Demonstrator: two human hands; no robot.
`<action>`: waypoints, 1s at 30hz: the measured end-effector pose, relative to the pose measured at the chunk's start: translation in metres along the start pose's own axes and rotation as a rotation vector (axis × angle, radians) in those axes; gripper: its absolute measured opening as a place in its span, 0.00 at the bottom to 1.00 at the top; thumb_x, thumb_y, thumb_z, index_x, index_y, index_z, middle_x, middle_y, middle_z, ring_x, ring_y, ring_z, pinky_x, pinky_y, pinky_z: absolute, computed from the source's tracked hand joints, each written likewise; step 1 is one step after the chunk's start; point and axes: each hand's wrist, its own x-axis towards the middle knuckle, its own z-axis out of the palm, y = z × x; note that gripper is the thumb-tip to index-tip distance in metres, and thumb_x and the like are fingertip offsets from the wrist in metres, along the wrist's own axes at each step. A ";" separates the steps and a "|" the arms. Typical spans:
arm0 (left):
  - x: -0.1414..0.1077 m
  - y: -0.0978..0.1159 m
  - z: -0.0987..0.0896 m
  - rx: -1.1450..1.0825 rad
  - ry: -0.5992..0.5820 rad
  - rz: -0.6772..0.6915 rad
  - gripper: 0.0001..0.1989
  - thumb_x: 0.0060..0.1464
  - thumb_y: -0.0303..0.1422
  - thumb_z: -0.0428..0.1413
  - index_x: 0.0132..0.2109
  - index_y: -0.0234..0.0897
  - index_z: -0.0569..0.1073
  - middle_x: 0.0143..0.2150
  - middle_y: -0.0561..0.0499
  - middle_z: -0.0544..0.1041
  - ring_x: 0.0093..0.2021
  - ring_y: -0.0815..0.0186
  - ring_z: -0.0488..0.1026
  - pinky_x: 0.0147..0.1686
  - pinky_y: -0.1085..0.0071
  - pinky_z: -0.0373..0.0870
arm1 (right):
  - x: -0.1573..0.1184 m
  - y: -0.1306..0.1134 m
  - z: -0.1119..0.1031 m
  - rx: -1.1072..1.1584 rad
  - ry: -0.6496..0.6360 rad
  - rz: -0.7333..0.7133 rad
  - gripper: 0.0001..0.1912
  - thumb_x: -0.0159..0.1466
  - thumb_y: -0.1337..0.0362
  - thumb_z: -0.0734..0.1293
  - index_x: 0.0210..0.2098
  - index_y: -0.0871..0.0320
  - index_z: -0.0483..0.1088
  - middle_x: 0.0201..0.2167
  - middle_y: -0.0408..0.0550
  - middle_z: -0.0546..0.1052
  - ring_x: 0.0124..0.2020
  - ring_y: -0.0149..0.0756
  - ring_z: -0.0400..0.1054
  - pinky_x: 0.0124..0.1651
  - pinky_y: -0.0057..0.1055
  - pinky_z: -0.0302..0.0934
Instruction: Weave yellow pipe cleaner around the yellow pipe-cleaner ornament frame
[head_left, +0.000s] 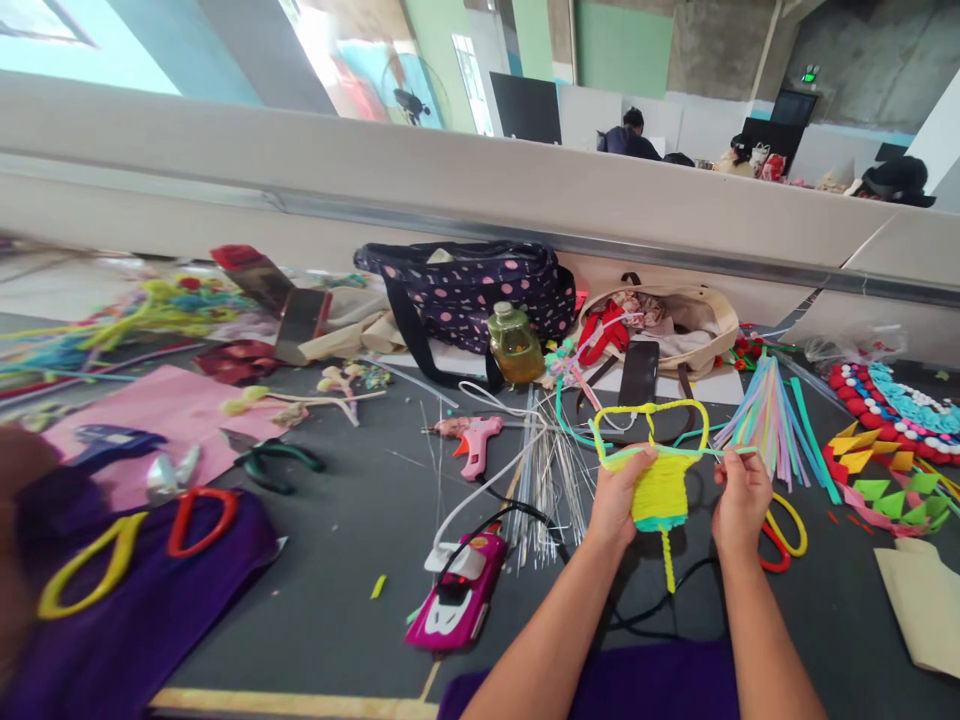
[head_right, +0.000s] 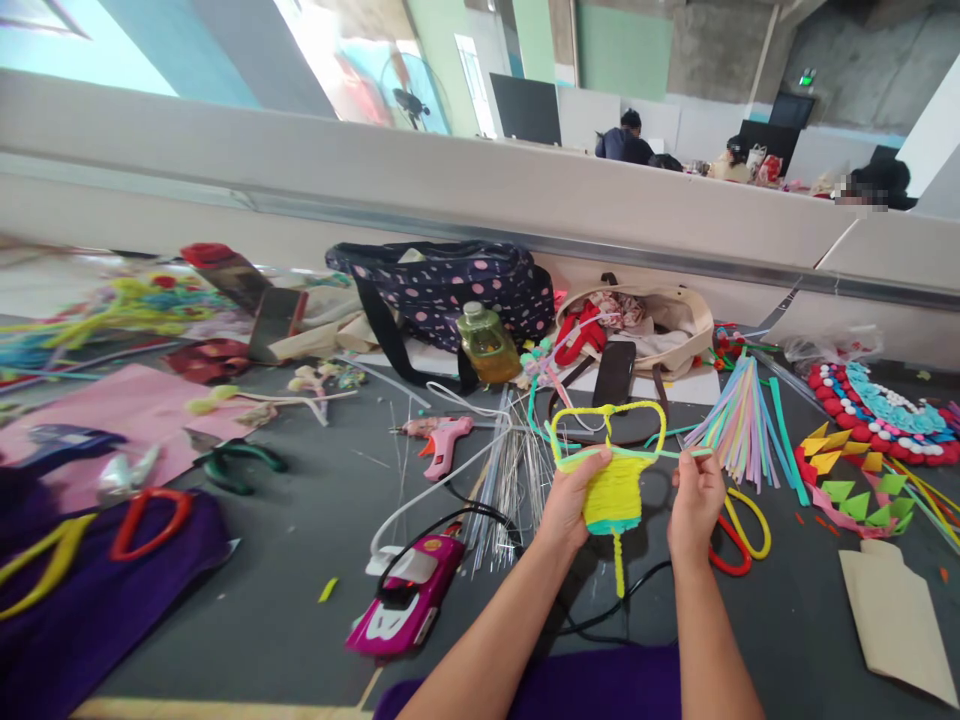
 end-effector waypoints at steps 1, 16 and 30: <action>0.000 -0.001 0.000 -0.012 0.004 0.005 0.17 0.33 0.34 0.68 0.33 0.32 0.76 0.27 0.48 0.79 0.28 0.59 0.77 0.30 0.66 0.72 | 0.000 0.000 0.001 0.048 -0.004 0.051 0.12 0.58 0.57 0.67 0.26 0.56 0.62 0.20 0.36 0.61 0.20 0.26 0.54 0.24 0.25 0.51; -0.001 -0.005 0.001 0.067 0.005 0.092 0.17 0.34 0.35 0.67 0.33 0.31 0.77 0.26 0.47 0.78 0.27 0.59 0.76 0.30 0.66 0.72 | -0.003 0.001 0.003 0.074 -0.286 0.326 0.14 0.52 0.55 0.71 0.27 0.57 0.66 0.19 0.37 0.65 0.20 0.27 0.59 0.23 0.24 0.55; -0.006 -0.003 0.002 0.159 -0.045 0.150 0.15 0.36 0.35 0.66 0.32 0.30 0.77 0.25 0.49 0.77 0.25 0.64 0.73 0.29 0.68 0.71 | -0.015 -0.006 0.016 0.202 -0.150 0.425 0.11 0.50 0.60 0.72 0.27 0.56 0.66 0.17 0.35 0.67 0.18 0.27 0.60 0.23 0.25 0.51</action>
